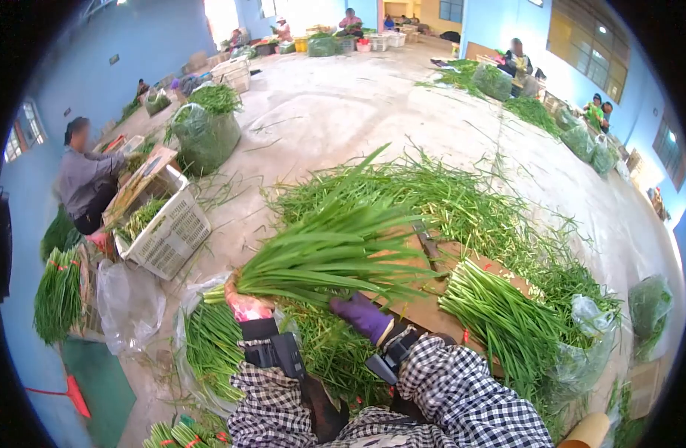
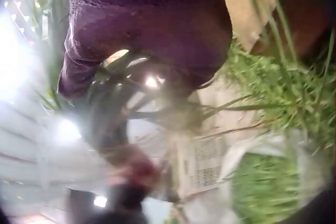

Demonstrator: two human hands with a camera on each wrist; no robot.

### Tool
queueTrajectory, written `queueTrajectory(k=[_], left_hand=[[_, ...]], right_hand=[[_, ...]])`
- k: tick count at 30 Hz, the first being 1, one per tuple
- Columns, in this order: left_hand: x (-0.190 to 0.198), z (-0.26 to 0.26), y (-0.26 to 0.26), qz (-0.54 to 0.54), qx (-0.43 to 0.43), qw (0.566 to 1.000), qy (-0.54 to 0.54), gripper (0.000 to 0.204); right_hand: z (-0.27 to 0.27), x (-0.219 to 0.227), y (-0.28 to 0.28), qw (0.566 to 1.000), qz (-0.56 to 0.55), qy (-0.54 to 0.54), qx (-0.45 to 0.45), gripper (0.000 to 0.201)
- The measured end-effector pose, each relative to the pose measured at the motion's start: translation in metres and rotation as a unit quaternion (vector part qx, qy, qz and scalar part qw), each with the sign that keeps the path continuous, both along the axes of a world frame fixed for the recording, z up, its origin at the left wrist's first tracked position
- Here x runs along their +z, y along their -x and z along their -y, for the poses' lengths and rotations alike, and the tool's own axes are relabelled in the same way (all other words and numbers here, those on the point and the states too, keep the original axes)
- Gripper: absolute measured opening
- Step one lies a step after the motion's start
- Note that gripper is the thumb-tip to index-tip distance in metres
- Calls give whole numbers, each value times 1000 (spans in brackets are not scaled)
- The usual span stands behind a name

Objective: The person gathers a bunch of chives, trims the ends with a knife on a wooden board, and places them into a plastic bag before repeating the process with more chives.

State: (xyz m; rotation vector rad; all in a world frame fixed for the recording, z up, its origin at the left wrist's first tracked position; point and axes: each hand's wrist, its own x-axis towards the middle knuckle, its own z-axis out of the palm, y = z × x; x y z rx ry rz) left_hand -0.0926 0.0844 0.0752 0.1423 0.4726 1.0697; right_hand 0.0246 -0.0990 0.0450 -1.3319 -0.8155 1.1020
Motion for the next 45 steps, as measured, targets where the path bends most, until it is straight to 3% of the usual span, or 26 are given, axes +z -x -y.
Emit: queueTrajectory(k=[1,2,3,4,5,7,8,10,11,12,14,16,17,19,23,25,27,28,30,32,33,35,39,42,44,45], left_hand=[[-4,-5,1,40,17,999,-14,26],[-4,-8,5,-15,16,1000,-4,31],[7,-6,10,-23,27,999,18,33],[18,-4,13,-31,35,998,38,34],[15,-7,18,-20,38,999,21,35],[13,-8,28,-33,39,999,-18,33],[7,-11,29,-39,41,998,-12,33],[12,-13,32,-43,102,994,-1,27],[16,-8,36,-27,71,997,18,24],[14,-8,37,-25,73,997,14,24],[3,-13,34,0,67,997,-32,22],[1,-13,30,0,55,998,-27,26],[6,-7,26,-8,47,999,-23,26],[10,0,19,-25,31,999,2,25],[7,8,6,-26,5,1000,-9,28],[16,14,4,-65,-27,998,-6,30],[14,15,-4,-138,-48,989,9,36],[5,22,-9,-206,-12,972,-116,38],[1,14,-13,-131,-102,986,16,38],[-31,2,-26,-74,-155,984,53,39],[-22,15,-30,-122,-128,984,18,38],[-33,16,-36,-94,-171,981,-18,36],[-48,19,-54,-111,-191,974,-38,37],[-57,22,-64,-77,-257,963,16,39],[-59,32,-82,-115,-211,971,11,40],[-62,31,-85,-83,-255,962,47,41]], right_hand=[[3,-24,8,979,181,79,52,62],[9,-57,16,892,409,137,135,64],[15,-65,27,836,397,229,302,68],[19,-72,37,748,371,309,456,72],[27,-89,44,745,362,311,465,72],[44,-121,59,615,329,434,570,74],[50,-128,62,613,323,433,576,74],[47,-108,64,689,340,411,492,80],[39,-95,61,681,346,411,498,82],[38,-86,55,737,359,365,441,80],[30,-62,46,910,245,191,275,79],[11,-30,42,988,72,15,139,74],[5,-4,35,988,77,14,134,74],[-1,40,24,989,18,-135,60,68],[-11,18,-4,978,-36,-202,-33,61],[-17,17,-16,954,-159,-251,-39,56],[-16,44,-12,927,-241,-275,-82,51],[-13,60,-9,924,-229,-290,-95,51],[-7,84,-12,944,-144,-256,-154,47],[-9,88,-31,927,-177,-281,-174,42],[-13,74,-47,934,-169,-256,-182,39],[-11,79,-57,952,-130,-197,-193,38],[-3,113,-51,948,-43,-234,-211,35],[-8,119,-52,930,-10,-288,-227,32],[-9,118,-55,926,-3,-288,-243,29],[-13,117,-55,922,2,-289,-257,27]])
